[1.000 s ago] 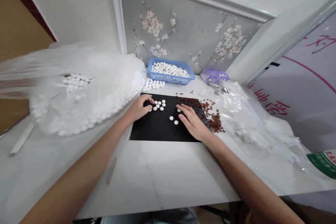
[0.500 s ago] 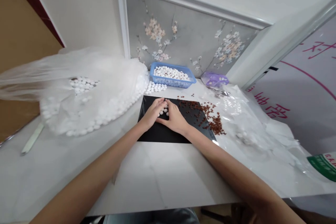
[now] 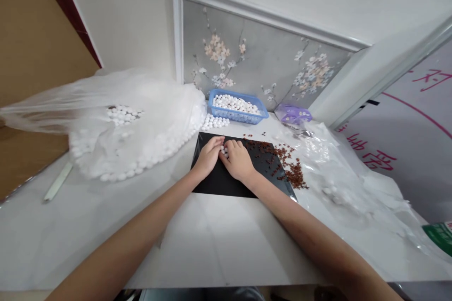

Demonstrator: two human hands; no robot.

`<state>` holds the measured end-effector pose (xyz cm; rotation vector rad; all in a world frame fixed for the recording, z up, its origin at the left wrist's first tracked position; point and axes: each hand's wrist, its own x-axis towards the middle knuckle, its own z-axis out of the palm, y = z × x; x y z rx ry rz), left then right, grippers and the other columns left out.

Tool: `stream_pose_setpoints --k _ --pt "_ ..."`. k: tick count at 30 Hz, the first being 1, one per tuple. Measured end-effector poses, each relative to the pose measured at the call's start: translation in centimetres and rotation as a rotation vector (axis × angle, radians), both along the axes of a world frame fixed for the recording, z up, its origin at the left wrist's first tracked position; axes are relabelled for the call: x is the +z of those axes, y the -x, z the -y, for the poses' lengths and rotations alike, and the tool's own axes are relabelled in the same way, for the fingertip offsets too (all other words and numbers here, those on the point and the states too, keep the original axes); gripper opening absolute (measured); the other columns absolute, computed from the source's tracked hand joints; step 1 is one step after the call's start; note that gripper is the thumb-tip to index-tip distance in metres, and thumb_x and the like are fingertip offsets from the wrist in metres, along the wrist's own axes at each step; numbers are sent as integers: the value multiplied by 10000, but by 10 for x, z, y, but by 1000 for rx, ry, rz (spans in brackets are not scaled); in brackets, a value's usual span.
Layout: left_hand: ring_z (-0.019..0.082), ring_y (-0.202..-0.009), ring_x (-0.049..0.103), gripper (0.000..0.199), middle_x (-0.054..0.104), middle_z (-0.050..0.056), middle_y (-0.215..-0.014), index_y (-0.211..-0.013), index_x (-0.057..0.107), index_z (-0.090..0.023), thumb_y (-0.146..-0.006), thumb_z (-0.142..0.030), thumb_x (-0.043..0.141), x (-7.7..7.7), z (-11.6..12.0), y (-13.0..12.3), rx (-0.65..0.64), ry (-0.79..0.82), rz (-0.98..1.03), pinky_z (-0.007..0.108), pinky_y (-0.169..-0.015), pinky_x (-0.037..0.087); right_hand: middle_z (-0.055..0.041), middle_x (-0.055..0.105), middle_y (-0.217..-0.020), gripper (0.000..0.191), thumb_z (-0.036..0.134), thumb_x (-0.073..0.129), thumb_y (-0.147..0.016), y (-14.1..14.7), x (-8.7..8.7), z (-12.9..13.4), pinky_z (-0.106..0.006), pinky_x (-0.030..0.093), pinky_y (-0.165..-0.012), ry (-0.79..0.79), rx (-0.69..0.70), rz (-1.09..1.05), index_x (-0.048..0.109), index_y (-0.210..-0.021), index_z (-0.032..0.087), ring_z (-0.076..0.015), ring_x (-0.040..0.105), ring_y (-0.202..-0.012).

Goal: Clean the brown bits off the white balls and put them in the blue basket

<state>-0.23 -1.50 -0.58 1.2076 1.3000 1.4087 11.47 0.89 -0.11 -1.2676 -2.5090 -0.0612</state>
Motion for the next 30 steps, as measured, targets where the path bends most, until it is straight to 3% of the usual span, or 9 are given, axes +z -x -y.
stream_pose_setpoints --k 9,16,20,26,30 --pt "193 -988 591 226 655 78 -979 -868 609 -156 -717 -158 441 -6 -3 3 67 -32 41 358 -935 416 -118 648 -870 344 399 336 -900 4 12 -2 -289 392 -571 -6 36 266 536 -1003 138 -241 588 -809" --pt "180 -886 625 190 636 85 -929 -817 582 -143 -714 -171 424 -7 -4 6 201 -29 158 336 -832 476 -89 677 -786 356 425 318 -896 2 10 -5 -244 317 -525 -33 67 270 552 -937 160 -208 632 -722" --pt "167 -849 630 192 631 70 -890 -797 580 -147 -718 -177 408 -4 -2 9 269 -69 127 310 -790 483 -68 676 -717 351 441 338 -884 -2 14 -9 -239 271 -506 -40 14 228 567 -878 175 -189 625 -638" --pt "143 -799 622 186 641 54 -862 -730 559 -159 -688 -145 379 1 -4 19 405 -53 170 285 -750 486 -73 657 -671 380 440 338 -880 -18 30 -29 -255 261 -530 -80 -102 135 600 -825 170 -187 598 -618" --pt "137 -747 613 188 641 57 -839 -709 561 -157 -674 -144 376 1 -4 23 414 -30 198 289 -726 487 -75 641 -659 392 423 328 -881 -26 52 -53 -260 261 -539 -106 -128 86 611 -808 162 -188 578 -629"
